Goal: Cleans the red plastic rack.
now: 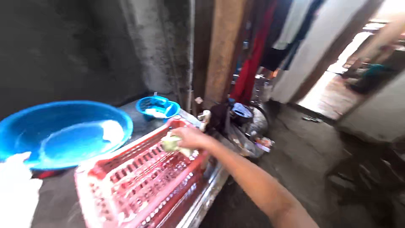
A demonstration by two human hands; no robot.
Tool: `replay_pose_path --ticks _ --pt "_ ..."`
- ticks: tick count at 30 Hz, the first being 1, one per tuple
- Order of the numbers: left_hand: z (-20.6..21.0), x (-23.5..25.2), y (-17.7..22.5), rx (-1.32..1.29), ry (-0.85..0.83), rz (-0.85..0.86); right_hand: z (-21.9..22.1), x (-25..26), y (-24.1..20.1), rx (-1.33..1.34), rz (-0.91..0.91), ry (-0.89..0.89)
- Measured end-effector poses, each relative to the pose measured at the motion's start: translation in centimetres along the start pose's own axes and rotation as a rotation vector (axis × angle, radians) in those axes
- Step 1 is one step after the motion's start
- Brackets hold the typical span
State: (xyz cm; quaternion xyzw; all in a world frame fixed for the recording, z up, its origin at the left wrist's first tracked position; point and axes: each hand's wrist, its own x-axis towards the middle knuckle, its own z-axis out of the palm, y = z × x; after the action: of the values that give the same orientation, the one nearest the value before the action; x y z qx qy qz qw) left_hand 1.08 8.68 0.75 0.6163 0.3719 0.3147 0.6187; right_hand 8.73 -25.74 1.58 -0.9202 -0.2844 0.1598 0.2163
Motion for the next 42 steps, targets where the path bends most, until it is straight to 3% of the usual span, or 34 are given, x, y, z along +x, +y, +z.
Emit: replay_pose_path --ticks 2,5,6,11,14,17,24,32,36,38,42 --pt "-2.0 4.1 0.3 0.036 0.067 0.086 -1.0 -0.1 -0.1 0.138 -0.025 0.016" --pt "-7.6 12.6 -1.0 0.209 -0.063 0.344 -2.7 0.4 -1.2 0.277 -0.041 0.122" --pt "-8.5 12.8 -0.1 0.216 -0.053 0.379 -2.8 1.0 -1.5 0.308 -0.03 0.131" --pt "-9.0 1.9 7.2 0.024 -0.073 0.336 1.0 3.2 -3.5 0.431 0.087 0.053" --pt "-8.3 -1.6 9.5 0.068 -0.103 0.32 3.8 3.5 -5.0 0.708 0.199 0.034" --pt "-7.4 -4.5 9.0 0.054 -0.18 0.385 6.0 3.1 -5.5 0.875 0.267 0.058" --pt "-3.0 -8.4 6.9 -0.025 -0.442 0.853 7.1 2.0 -3.6 0.895 0.367 0.16" --pt "-0.7 -10.8 6.9 0.108 -0.446 1.011 6.3 3.3 -3.5 1.044 0.43 0.199" --pt "-1.6 -8.6 6.2 0.027 -0.367 0.902 5.6 3.7 -3.6 0.751 0.318 0.096" --pt "-2.4 -6.5 5.9 -0.087 -0.288 0.677 4.3 3.4 -4.2 0.607 0.235 0.032" --pt "-7.3 -3.4 3.6 -0.279 -0.134 0.126 3.0 5.4 -1.4 0.192 0.094 0.107"
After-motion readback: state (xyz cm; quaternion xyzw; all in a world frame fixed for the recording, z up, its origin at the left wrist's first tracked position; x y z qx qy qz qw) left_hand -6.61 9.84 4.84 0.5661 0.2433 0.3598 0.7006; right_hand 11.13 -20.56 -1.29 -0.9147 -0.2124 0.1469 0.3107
